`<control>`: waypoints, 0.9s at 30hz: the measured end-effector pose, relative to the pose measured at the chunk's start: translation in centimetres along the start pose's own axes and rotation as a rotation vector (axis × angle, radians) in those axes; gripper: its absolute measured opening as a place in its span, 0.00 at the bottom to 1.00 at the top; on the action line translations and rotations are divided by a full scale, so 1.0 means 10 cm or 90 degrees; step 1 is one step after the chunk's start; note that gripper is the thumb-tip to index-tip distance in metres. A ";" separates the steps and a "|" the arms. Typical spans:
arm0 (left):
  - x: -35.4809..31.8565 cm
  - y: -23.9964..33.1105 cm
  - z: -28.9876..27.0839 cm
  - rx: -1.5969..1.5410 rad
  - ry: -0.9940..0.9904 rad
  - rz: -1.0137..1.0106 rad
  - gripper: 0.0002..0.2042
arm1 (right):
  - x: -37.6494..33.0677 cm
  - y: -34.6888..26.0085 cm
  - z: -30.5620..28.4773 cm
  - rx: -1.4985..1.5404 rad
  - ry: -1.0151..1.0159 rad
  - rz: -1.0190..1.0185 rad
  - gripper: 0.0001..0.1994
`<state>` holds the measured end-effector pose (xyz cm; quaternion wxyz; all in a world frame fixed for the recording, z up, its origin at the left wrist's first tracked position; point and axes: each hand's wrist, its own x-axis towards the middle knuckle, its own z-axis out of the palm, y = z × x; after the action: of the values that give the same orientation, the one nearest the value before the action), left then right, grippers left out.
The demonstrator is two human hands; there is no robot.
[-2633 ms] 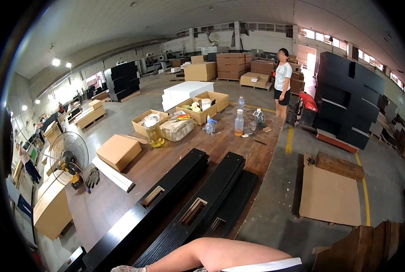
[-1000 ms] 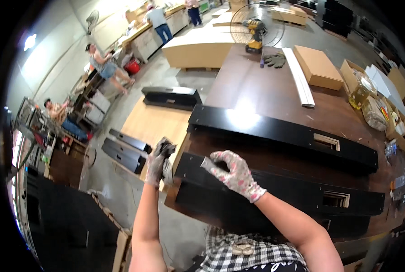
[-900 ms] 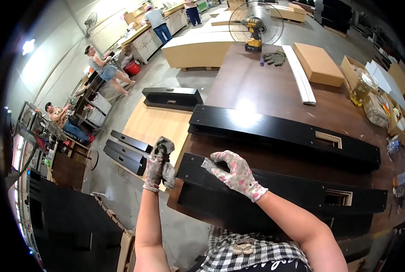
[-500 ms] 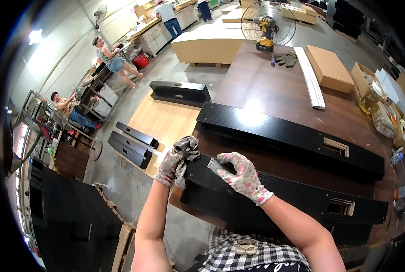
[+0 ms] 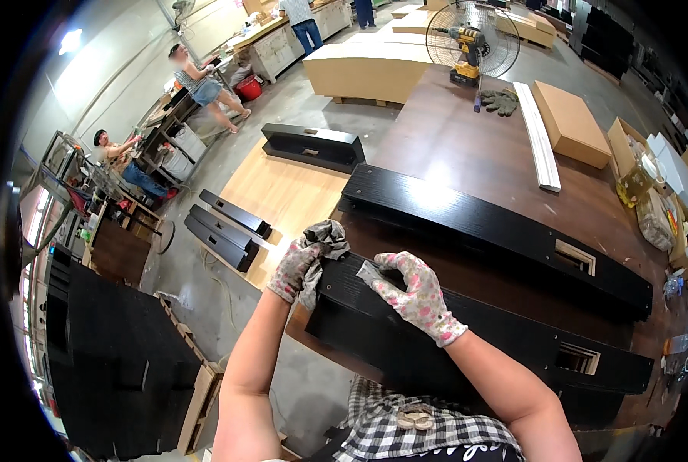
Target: The person is applying finish or cleaning long black furniture components using a rag and a small block.
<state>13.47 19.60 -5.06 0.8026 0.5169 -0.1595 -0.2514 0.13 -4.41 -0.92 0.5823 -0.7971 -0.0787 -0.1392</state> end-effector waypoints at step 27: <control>0.20 0.09 0.17 0.230 0.098 -0.049 0.17 | 0.05 -0.06 0.01 -0.050 0.054 -0.053 0.15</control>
<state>14.48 17.45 -3.55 0.6962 0.6760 -0.1207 -0.2090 0.42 -4.12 -0.26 0.5474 -0.8085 -0.0818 -0.2001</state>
